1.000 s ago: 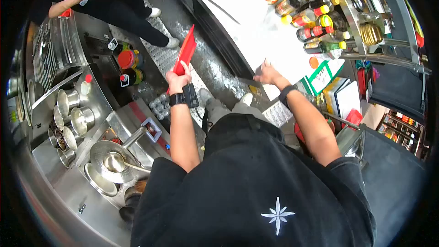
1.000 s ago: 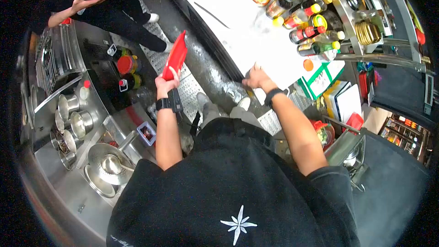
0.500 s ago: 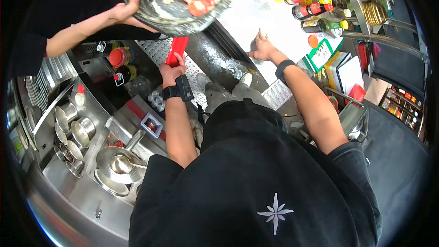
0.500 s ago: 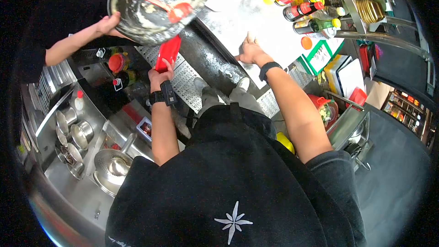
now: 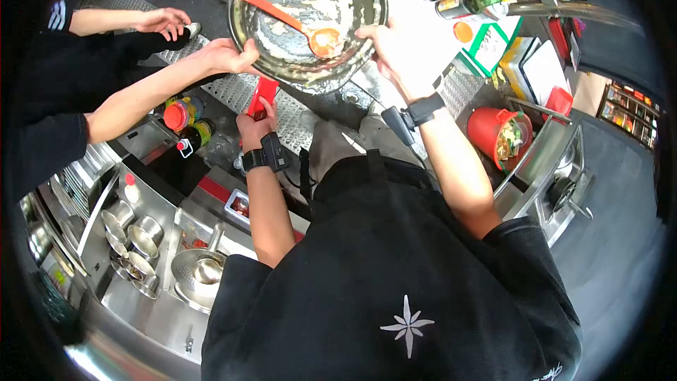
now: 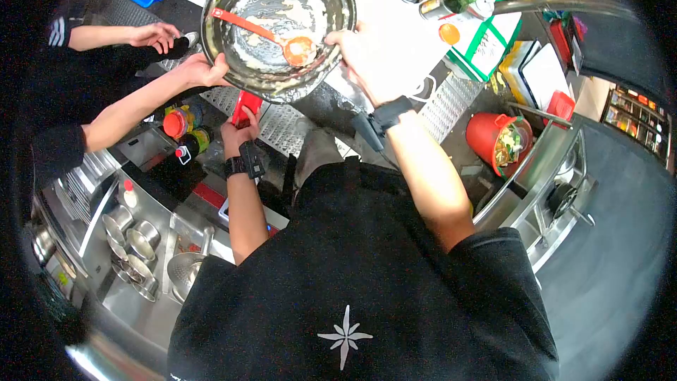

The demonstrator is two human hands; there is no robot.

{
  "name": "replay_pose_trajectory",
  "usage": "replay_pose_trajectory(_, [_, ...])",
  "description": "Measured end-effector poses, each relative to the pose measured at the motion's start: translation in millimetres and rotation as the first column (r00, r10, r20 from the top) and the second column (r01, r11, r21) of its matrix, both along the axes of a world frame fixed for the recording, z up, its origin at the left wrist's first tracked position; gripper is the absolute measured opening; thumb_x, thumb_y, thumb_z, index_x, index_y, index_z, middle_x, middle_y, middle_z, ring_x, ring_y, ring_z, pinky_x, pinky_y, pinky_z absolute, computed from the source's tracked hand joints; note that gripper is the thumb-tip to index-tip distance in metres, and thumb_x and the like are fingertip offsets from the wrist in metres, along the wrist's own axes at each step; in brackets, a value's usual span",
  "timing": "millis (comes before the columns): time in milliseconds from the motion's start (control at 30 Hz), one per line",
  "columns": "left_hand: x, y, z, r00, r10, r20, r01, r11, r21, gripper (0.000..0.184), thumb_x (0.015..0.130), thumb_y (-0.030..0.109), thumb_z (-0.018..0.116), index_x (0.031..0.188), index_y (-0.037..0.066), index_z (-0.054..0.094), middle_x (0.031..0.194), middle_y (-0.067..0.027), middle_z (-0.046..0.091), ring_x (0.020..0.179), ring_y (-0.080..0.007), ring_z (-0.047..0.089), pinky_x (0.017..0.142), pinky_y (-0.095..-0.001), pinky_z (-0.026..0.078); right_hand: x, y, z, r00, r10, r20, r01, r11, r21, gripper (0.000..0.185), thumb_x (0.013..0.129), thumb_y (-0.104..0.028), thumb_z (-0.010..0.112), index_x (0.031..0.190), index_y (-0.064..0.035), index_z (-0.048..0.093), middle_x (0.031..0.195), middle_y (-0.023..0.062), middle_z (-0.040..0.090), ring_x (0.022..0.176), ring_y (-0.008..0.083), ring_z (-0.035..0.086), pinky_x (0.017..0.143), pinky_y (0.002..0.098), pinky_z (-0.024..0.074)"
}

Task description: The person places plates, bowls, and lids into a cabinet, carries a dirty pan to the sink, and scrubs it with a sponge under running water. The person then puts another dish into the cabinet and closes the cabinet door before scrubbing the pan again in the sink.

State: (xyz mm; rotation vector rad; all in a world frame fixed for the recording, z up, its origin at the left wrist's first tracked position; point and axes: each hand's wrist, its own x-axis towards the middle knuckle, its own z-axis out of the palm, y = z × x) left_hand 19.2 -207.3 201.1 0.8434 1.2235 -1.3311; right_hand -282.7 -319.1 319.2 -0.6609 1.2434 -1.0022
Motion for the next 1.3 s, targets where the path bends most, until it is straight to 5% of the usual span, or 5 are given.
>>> replay_pose_trajectory(167, [1.7,-4.7,-13.4,0.996,-0.081,0.048,0.084,0.995,-0.057,0.04,0.082,0.014,0.045,0.112,-0.011,0.053,0.113,-0.0277,0.049,0.105,-0.0393,0.046,0.062,-0.0299,0.062,-4.2,24.2,29.2,0.929,-0.027,-0.369,-0.02,0.992,-0.122,0.027,0.072,-0.008,0.062,0.097,-0.0006,0.057,0.053,-0.0049,0.039,0.034,0.0059,0.027,0.032,0.0227,0.0234])
replay_pose_trajectory(500, [18.1,-5.1,-38.3,0.946,-0.071,0.317,0.135,0.973,-0.186,0.024,0.081,0.011,0.055,0.098,-0.004,0.061,0.102,-0.0189,0.063,0.094,-0.0342,0.061,0.071,-0.0322,0.059,-76.5,68.8,5.9,0.938,-0.319,-0.138,0.307,0.946,-0.105,0.035,0.06,0.011,0.055,0.094,0.0062,0.059,0.068,0.0113,0.063,0.061,0.0169,0.059,0.058,0.0259,0.0465])
replay_pose_trajectory(567, [2.1,-3.0,-10.9,0.889,-0.061,0.455,0.145,0.978,-0.152,0.026,0.077,0.004,0.054,0.1,-0.007,0.061,0.105,-0.0222,0.062,0.097,-0.0388,0.058,0.072,-0.034,0.06,-83.1,82.4,-0.3,0.933,-0.343,-0.111,0.338,0.939,-0.061,0.074,0.063,0.011,0.048,0.134,0.0127,0.025,0.063,0.0114,0.061,0.05,0.0175,0.058,0.05,0.0267,0.0484])
replay_pose_trajectory(733, [12.6,-2.2,-3.6,0.957,-0.055,0.286,0.107,0.98,-0.167,0.032,0.076,0.004,0.052,0.105,-0.008,0.059,0.108,-0.0245,0.059,0.099,-0.0414,0.056,0.072,-0.0353,0.06,-96.5,104.2,-13.5,0.924,-0.308,-0.224,0.305,0.951,-0.051,0.018,0.061,0.006,0.053,0.078,0.0074,0.061,0.062,0.0108,0.062,0.046,0.016,0.052,0.046,0.0263,0.0416])
replay_pose_trajectory(1300, [88.9,-2.9,-23.6,0.975,0.062,0.213,0.006,0.952,-0.305,0.044,0.069,0.002,0.053,0.112,-0.01,0.055,0.109,-0.0263,0.058,0.1,-0.0444,0.052,0.072,-0.0381,0.061,-123.5,100.3,-54.0,0.713,-0.164,-0.682,0.286,0.956,0.069,0.028,0.057,-0.012,0.065,0.078,0.0068,0.064,0.067,0.0139,0.063,0.059,0.022,0.058,0.058,0.0335,0.0468])
